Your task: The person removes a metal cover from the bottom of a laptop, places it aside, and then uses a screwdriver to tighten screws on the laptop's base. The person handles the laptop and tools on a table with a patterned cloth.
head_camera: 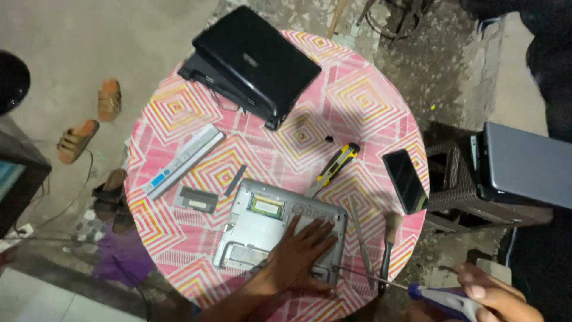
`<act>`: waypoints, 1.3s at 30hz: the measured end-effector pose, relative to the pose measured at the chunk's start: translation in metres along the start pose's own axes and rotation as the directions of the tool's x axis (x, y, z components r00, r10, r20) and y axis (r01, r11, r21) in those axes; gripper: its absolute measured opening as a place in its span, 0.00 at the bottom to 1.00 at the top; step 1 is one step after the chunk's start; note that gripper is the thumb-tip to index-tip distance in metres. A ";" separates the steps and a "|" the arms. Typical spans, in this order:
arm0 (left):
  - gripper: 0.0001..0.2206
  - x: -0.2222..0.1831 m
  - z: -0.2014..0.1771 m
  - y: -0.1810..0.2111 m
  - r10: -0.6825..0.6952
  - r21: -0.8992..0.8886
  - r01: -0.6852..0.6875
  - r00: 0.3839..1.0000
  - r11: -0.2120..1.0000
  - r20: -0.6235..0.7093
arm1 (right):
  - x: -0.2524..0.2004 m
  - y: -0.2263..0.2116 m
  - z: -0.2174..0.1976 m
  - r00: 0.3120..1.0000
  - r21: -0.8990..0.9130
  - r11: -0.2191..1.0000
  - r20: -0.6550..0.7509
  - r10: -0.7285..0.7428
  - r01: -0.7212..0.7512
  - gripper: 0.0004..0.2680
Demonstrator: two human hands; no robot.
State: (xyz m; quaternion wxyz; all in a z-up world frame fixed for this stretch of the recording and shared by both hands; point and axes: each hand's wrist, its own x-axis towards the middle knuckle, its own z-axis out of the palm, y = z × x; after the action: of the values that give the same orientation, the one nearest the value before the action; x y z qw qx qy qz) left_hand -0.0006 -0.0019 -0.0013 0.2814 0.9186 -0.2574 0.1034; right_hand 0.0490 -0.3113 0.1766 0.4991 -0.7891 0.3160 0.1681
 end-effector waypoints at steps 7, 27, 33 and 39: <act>0.44 -0.005 0.056 -0.039 0.077 0.154 -0.102 0.984 0.983 0.159 | 0.052 0.019 0.079 -0.314 0.062 -0.338 -0.247 -0.917 0.939 0.09; 0.28 0.064 -0.087 0.094 0.108 -0.522 -0.465 0.811 0.716 -0.575 | -0.110 -0.013 0.102 -0.083 -0.308 0.046 -0.393 -0.916 0.950 0.02; 0.23 0.068 -0.084 0.138 -0.370 -0.897 -0.161 0.870 0.413 -0.326 | -0.118 -0.024 0.105 -0.104 -0.394 0.079 -0.423 -0.900 0.916 0.06; 0.21 0.081 -0.041 0.135 -0.555 -0.928 -0.178 0.758 0.329 -0.342 | -0.121 -0.029 0.121 -0.172 -0.461 0.084 -0.486 -0.857 0.883 0.08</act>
State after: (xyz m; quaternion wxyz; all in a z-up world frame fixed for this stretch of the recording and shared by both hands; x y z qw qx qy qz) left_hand -0.0056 -0.1082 0.1221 0.8263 0.5269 -0.0438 0.1941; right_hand -0.0157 -0.1543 0.2130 0.3360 -0.7722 -0.1484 -0.5184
